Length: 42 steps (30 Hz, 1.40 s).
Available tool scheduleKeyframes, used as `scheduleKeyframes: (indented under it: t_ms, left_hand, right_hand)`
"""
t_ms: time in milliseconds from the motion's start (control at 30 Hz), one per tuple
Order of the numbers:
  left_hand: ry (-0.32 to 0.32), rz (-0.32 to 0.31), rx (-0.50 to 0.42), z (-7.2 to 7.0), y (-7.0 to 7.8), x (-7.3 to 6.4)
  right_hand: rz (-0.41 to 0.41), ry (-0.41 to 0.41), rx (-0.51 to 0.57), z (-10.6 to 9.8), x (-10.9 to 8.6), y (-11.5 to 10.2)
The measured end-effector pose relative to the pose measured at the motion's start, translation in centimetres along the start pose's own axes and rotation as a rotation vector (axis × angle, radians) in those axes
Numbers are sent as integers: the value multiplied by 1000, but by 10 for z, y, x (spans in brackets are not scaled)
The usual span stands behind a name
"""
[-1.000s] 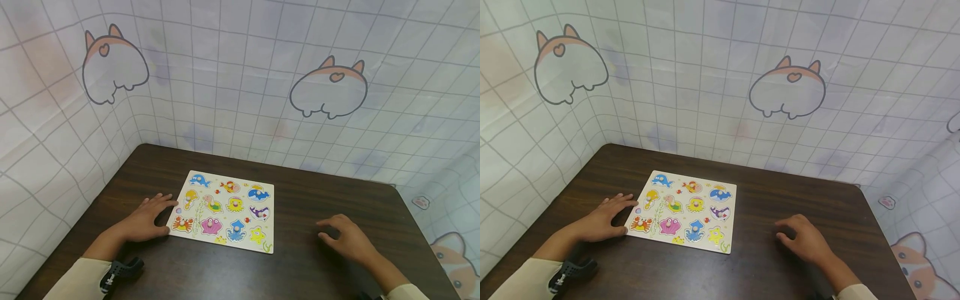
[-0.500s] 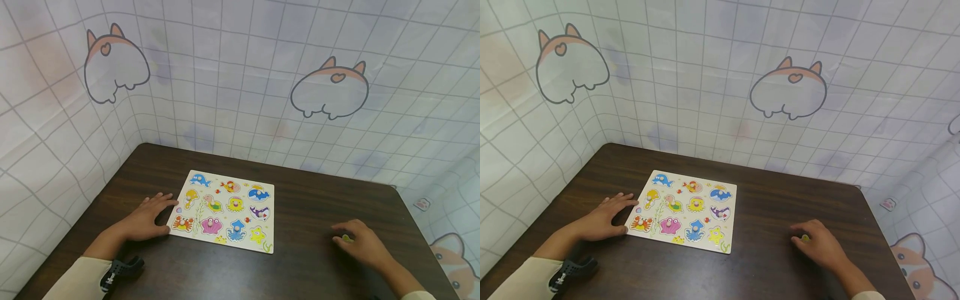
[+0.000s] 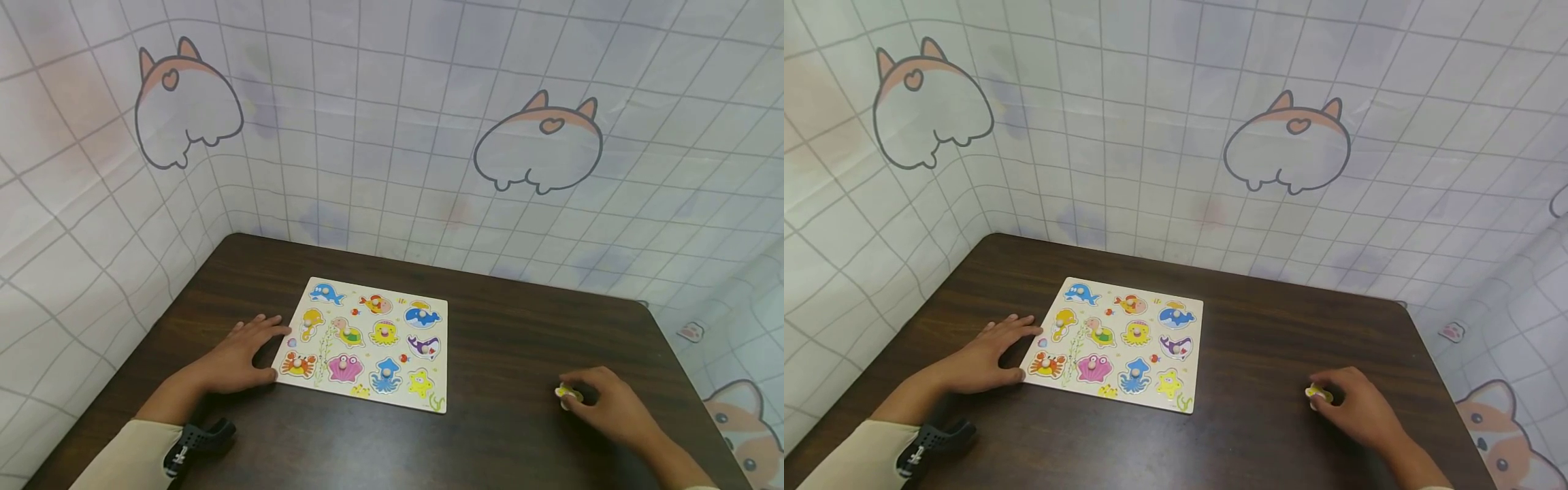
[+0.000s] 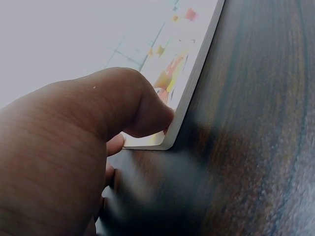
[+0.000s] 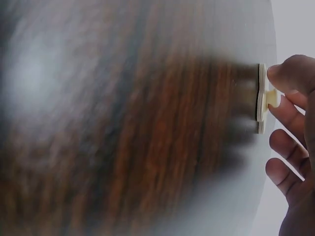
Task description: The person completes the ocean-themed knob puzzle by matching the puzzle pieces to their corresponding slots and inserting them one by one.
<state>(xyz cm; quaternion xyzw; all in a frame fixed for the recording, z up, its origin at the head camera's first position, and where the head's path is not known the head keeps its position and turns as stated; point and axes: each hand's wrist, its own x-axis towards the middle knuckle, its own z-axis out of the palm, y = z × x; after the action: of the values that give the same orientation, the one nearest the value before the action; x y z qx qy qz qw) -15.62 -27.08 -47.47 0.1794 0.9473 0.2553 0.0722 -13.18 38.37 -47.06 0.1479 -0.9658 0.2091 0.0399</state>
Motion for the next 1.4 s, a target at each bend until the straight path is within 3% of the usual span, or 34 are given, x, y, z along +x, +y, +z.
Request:
scheduleKeyframes:
  t_ms: [333, 667, 967, 1400]
  left_hand:
    - [8, 8, -7, -1, 0, 0]
    - [8, 23, -1, 0, -1, 0]
    - [10, 21, 1, -1, 0, -1]
    - [4, 7, -3, 3, -4, 0]
  right_hand:
    - [-48, 44, -53, -1, -3, 2]
    - [-34, 63, -73, -1, -4, 3]
    - [-201, 162, -58, 6, 7, -6]
    - [-337, 180, -19, 17, 27, -33]
